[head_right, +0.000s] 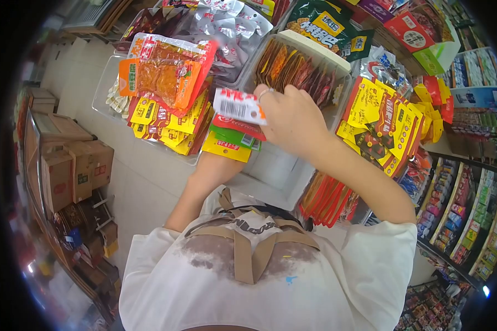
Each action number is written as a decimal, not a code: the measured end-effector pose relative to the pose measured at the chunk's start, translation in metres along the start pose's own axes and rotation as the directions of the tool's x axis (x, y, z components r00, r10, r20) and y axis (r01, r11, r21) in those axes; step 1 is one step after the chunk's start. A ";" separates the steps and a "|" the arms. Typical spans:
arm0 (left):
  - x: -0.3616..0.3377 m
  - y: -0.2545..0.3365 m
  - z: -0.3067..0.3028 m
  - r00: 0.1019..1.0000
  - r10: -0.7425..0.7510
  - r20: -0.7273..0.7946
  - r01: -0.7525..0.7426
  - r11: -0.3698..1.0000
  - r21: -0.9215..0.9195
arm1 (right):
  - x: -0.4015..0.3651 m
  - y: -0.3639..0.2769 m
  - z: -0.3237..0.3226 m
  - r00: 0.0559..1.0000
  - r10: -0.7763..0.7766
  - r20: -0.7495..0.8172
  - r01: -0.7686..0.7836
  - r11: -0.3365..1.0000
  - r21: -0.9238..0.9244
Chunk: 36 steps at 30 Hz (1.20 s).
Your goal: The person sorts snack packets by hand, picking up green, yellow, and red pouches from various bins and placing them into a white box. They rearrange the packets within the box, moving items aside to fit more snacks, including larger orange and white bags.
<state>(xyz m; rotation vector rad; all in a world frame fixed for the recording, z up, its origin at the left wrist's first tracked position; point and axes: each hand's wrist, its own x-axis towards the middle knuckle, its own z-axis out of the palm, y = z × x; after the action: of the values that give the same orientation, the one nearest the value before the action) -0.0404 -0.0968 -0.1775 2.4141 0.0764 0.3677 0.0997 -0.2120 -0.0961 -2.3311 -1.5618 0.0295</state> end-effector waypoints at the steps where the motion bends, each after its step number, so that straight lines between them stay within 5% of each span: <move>1: -0.001 -0.001 0.001 1.000 0.016 0.002 -0.016 1.000 0.018 | -0.005 0.000 0.002 0.998 -0.053 0.019 0.054 0.995 -0.079; 5: 0.002 -0.002 0.005 0.996 0.042 -0.082 -0.047 0.997 -0.065 | -0.018 -0.002 0.014 0.972 -0.236 0.002 0.233 0.959 -0.160; 9: -0.002 -0.003 0.007 1.000 0.006 -0.024 -0.007 0.999 -0.050 | -0.015 -0.012 0.027 0.959 -0.270 -0.082 0.240 0.933 -0.267; 12: 0.000 -0.001 0.005 0.989 0.019 -0.150 -0.035 0.994 -0.103 | -0.009 -0.018 0.011 0.973 -0.199 -0.121 0.178 0.970 -0.166; 14: -0.005 -0.004 0.005 0.999 0.033 0.001 -0.033 0.999 0.030 | -0.009 -0.015 0.004 0.931 -0.335 -0.145 0.294 0.924 -0.243; 18: -0.009 -0.003 0.009 0.999 -0.037 -0.023 0.036 0.999 -0.021 | -0.015 -0.003 0.028 0.951 -0.295 -0.095 0.270 0.939 -0.213; 26: -0.013 -0.003 0.006 0.996 0.087 0.013 -0.088 0.990 0.106 | -0.006 0.003 0.045 0.979 -0.171 0.112 0.190 0.962 -0.195; 29: -0.011 -0.001 0.004 0.999 0.032 -0.010 -0.032 0.999 0.020 | -0.002 -0.006 0.029 0.991 -0.092 0.096 0.098 0.994 -0.058; 32: -0.010 0.000 0.004 1.000 0.027 0.001 -0.027 0.999 0.045 | -0.007 -0.007 0.023 0.983 -0.163 0.083 0.166 0.986 -0.031; 36: -0.009 -0.001 0.006 0.998 0.052 0.024 -0.054 0.995 0.086 | -0.003 -0.003 0.032 0.984 -0.128 0.127 0.142 0.984 -0.110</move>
<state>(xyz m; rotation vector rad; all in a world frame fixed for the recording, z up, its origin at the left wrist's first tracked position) -0.0474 -0.1009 -0.1848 2.5093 0.0194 0.3694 0.0891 -0.2054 -0.1264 -2.3443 -1.8245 0.0454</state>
